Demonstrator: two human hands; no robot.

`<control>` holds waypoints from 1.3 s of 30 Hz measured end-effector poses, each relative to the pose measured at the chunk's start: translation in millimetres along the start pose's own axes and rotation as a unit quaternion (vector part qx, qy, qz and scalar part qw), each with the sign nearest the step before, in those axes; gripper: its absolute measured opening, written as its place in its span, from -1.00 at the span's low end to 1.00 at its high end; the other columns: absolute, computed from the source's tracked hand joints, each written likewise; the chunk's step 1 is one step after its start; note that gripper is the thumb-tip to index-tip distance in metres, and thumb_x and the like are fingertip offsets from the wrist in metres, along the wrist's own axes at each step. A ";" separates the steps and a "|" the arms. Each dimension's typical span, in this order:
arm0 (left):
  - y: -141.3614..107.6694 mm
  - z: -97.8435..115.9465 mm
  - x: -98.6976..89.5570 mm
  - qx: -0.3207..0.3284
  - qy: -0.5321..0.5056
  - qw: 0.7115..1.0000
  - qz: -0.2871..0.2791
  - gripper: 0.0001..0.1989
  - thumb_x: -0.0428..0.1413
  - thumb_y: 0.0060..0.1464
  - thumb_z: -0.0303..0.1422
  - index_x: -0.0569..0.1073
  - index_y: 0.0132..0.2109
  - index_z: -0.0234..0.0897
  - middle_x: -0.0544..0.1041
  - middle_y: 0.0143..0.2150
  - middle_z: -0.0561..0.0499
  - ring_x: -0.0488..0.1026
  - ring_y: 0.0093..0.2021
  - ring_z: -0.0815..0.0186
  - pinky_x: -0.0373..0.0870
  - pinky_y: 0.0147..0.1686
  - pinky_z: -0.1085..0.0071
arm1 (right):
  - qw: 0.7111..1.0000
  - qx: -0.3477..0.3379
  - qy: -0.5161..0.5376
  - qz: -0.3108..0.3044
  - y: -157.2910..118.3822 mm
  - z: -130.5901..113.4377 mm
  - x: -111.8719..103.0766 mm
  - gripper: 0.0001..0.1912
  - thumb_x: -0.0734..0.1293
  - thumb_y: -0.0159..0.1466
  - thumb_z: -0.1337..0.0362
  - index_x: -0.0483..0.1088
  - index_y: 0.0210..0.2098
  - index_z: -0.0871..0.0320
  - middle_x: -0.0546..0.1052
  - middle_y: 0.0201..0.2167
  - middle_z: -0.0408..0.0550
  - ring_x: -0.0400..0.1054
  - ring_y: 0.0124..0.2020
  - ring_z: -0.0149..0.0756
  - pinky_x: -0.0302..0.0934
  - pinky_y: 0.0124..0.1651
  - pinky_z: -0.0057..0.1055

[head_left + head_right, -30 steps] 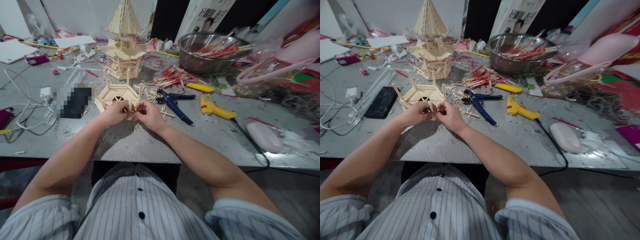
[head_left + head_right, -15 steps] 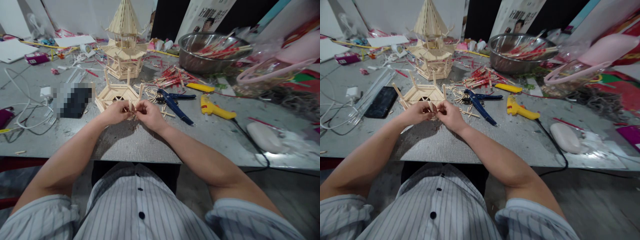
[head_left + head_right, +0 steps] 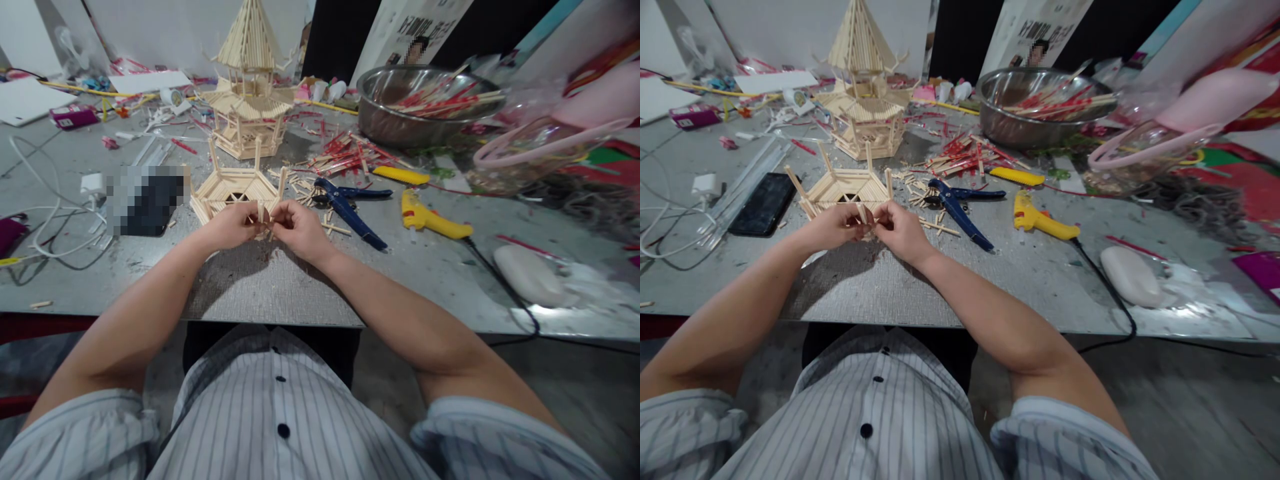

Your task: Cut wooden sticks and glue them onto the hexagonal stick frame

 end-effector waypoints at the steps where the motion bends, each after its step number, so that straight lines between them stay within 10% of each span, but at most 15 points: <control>1: -0.1 -0.3 -0.1 0.000 -0.001 1.000 0.000 -0.98 0.07 0.01 -0.46 0.37 -0.37 -0.31 0.39 -0.50 0.08 0.33 -0.45 0.42 0.21 -0.36 0.46 | 1.000 0.000 0.002 -0.001 0.0 -0.4 0.1 -0.87 0.30 0.09 0.33 0.26 -0.35 0.11 0.41 -0.53 -0.26 0.26 -0.51 -0.48 0.18 -0.37 -0.43; 27: 0.7 -5.7 2.4 -0.019 -0.029 0.999 -0.014 -0.96 0.06 -0.01 -0.51 0.37 -0.34 -0.33 0.36 -0.54 0.12 0.29 -0.53 0.48 0.19 -0.45 0.52 | 0.982 0.021 -0.187 0.001 4.3 -23.3 -19.4 -0.98 0.27 0.15 0.34 0.34 -0.40 0.16 0.47 -0.46 -0.13 0.31 -0.43 -0.39 0.19 -0.27 -0.39; 39: 1.1 -5.1 1.6 -0.029 -0.030 0.999 -0.010 -0.97 0.07 0.02 -0.50 0.35 -0.35 -0.32 0.34 -0.55 0.13 0.29 -0.53 0.48 0.19 -0.45 0.51 | 0.844 0.118 -0.490 -0.185 12.4 -27.6 -55.5 -0.88 0.30 0.20 0.32 0.49 -0.32 0.14 0.57 -0.33 -0.05 0.40 -0.30 -0.28 0.11 -0.31 -0.40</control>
Point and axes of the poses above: each hand's wrist, its own y-axis towards the middle knuckle, its own x-axis out of the palm, z = x × y, the point moved 4 cm from there along y, towards the middle knuckle
